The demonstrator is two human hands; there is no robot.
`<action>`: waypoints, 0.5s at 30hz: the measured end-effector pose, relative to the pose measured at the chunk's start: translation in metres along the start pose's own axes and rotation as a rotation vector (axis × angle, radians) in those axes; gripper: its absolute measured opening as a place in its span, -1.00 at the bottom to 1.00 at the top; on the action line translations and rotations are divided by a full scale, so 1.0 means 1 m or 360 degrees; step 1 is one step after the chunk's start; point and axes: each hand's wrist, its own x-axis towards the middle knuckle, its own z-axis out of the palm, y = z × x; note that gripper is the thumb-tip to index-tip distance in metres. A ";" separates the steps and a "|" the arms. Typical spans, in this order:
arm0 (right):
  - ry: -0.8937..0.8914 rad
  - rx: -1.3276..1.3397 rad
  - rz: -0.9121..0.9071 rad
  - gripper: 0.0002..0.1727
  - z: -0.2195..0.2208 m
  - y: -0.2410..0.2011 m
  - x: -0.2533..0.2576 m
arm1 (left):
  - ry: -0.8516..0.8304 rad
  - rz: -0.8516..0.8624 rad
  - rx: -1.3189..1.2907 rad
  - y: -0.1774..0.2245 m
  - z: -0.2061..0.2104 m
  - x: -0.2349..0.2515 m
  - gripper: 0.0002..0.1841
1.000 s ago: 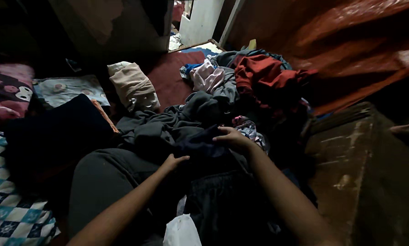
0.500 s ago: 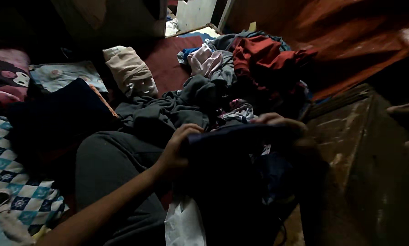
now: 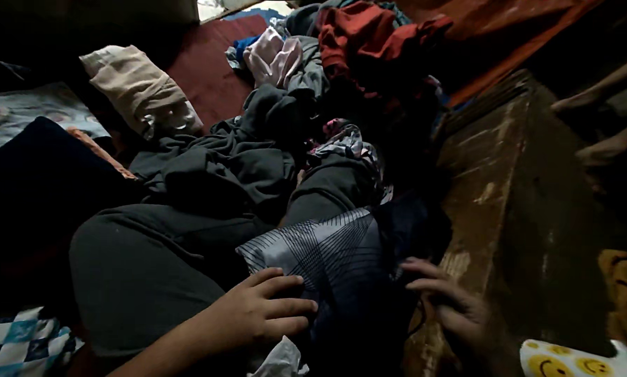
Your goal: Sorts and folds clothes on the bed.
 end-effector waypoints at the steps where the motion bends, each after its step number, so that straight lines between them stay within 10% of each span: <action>1: 0.0133 -0.0068 -0.0114 -0.71 -0.003 -0.015 0.010 | -0.0008 0.0002 -0.0008 -0.001 0.000 0.000 -0.76; 5: -0.0063 -0.0535 -0.0354 -0.61 0.035 -0.078 0.047 | 0.0010 -0.0118 -0.0184 0.005 0.003 -0.003 -0.75; 10: -0.0446 -0.0815 -0.0377 -0.53 0.109 -0.037 0.031 | -0.0286 -0.0814 -0.1227 0.026 -0.036 -0.037 -0.47; 15: -0.0847 -0.0560 -0.0390 -0.17 0.079 -0.038 0.032 | -0.0236 -0.1084 -0.0901 0.057 -0.037 -0.045 -0.46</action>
